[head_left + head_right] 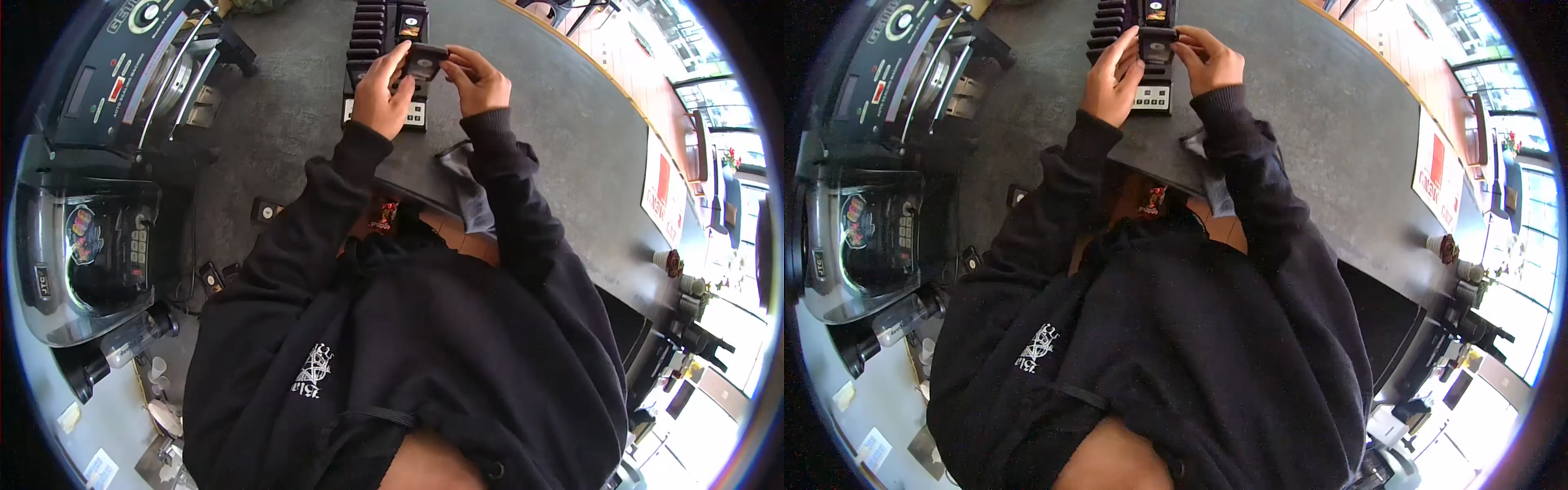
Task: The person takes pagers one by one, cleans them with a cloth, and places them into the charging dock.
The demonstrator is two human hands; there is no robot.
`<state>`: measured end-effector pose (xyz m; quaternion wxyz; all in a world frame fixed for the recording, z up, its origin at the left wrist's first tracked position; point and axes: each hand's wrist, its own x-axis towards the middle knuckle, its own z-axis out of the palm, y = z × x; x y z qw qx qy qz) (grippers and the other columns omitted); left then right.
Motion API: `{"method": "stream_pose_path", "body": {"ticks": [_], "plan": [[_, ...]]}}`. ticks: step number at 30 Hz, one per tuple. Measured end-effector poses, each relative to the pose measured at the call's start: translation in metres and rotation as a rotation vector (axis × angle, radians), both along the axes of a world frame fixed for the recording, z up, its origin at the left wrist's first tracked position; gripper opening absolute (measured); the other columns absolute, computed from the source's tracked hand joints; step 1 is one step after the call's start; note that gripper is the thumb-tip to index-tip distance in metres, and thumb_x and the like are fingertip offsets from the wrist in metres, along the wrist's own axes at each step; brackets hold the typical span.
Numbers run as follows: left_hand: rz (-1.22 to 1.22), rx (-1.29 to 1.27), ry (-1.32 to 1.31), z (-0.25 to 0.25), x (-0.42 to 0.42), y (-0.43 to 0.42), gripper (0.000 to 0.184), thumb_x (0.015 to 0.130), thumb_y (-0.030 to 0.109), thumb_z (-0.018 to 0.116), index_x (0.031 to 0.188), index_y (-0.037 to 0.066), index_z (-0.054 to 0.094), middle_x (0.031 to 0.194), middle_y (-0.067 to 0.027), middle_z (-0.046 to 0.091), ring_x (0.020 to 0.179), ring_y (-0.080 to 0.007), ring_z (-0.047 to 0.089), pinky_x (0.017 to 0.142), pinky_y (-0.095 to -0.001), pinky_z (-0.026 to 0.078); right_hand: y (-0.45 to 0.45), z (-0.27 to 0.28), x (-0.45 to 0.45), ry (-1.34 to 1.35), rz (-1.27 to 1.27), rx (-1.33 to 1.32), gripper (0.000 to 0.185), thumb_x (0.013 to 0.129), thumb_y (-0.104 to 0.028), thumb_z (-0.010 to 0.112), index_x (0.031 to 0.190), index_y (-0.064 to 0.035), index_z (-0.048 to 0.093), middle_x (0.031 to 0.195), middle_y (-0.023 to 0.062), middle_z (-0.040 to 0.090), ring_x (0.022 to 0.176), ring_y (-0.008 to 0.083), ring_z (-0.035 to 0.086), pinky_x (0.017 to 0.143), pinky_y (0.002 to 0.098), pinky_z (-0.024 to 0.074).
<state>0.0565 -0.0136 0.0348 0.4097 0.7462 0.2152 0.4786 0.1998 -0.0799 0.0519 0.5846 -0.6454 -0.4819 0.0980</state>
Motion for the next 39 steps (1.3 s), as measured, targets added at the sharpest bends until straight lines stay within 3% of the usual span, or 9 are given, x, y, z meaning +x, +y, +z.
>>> {"method": "stream_pose_path", "body": {"ticks": [4, 6, 8, 11, 17, 30, 39], "plan": [[0.069, 0.029, -0.009, -0.013, 0.036, 0.031, 0.048, 0.080, 0.002, 0.055, 0.127, 0.004, 0.045, 0.120, -0.0175, 0.053, 0.107, -0.0298, 0.055, 0.091, -0.0350, 0.046, 0.043, -0.015, 0.034, 0.024, 0.045, 0.043, 0.020, 0.081, -0.008, 0.064, 0.101, -0.0062, 0.066, 0.084, 0.0094, 0.069, 0.079, 0.0151, 0.068, 0.070, 0.0249, 0.0534], [0.144, 0.071, 0.145, -0.015, 0.047, 0.044, 0.049, 0.088, 0.007, 0.052, 0.134, 0.006, 0.038, 0.129, -0.0173, 0.047, 0.119, -0.0281, 0.048, 0.098, -0.0372, 0.043, 0.062, -0.024, 0.044, -0.001, 0.063, 0.062, 0.021, 0.081, -0.009, 0.064, 0.101, -0.0062, 0.066, 0.085, 0.0095, 0.069, 0.079, 0.0161, 0.068, 0.070, 0.0251, 0.0536], [0.195, 0.106, 0.145, -0.018, 0.056, 0.054, 0.050, 0.083, 0.005, 0.052, 0.132, 0.006, 0.040, 0.126, -0.0180, 0.048, 0.116, -0.0301, 0.049, 0.096, -0.0374, 0.043, 0.079, -0.030, 0.050, -0.031, 0.048, 0.038, 0.022, 0.081, -0.006, 0.065, 0.102, -0.0019, 0.064, 0.087, 0.0082, 0.069, 0.078, 0.0119, 0.066, 0.069, 0.0237, 0.0534], [0.291, 0.173, 0.117, -0.028, 0.070, 0.067, 0.055, 0.073, 0.000, 0.052, 0.127, 0.007, 0.045, 0.122, -0.0193, 0.051, 0.110, -0.0352, 0.051, 0.094, -0.0386, 0.043, 0.097, -0.041, 0.058, -0.099, 0.046, 0.078, 0.022, 0.081, -0.006, 0.065, 0.102, -0.0029, 0.064, 0.087, 0.0077, 0.069, 0.078, 0.0118, 0.066, 0.070, 0.0238, 0.0533], [0.386, 0.171, 0.169, -0.039, 0.083, 0.073, 0.057, 0.073, -0.001, 0.051, 0.129, 0.006, 0.043, 0.123, -0.0192, 0.050, 0.113, -0.0349, 0.049, 0.095, -0.0386, 0.042, 0.110, -0.054, 0.062, 0.037, 0.099, 0.051, 0.022, 0.081, -0.008, 0.065, 0.102, -0.0040, 0.065, 0.085, 0.0078, 0.069, 0.080, 0.0120, 0.067, 0.071, 0.0238, 0.0530], [0.434, 0.084, 0.287, -0.032, 0.082, 0.070, 0.061, 0.073, -0.006, 0.050, 0.132, 0.002, 0.040, 0.124, -0.0184, 0.050, 0.112, -0.0335, 0.050, 0.094, -0.0352, 0.042, 0.110, -0.055, 0.061, -0.015, 0.125, 0.011, 0.023, 0.080, -0.009, 0.065, 0.103, -0.0075, 0.066, 0.086, 0.0077, 0.070, 0.080, 0.0135, 0.067, 0.072, 0.0251, 0.0530], [0.474, 0.036, 0.483, -0.035, 0.084, 0.063, 0.067, 0.075, -0.004, 0.056, 0.137, 0.005, 0.033, 0.128, -0.0171, 0.045, 0.112, -0.0337, 0.050, 0.093, -0.0352, 0.043, 0.103, -0.062, 0.058, -0.342, 0.095, 0.057, 0.032, 0.083, -0.004, 0.057, 0.113, -0.0129, 0.060, 0.094, 0.0129, 0.067, 0.083, 0.0236, 0.067, 0.072, 0.0309, 0.0531]]}}
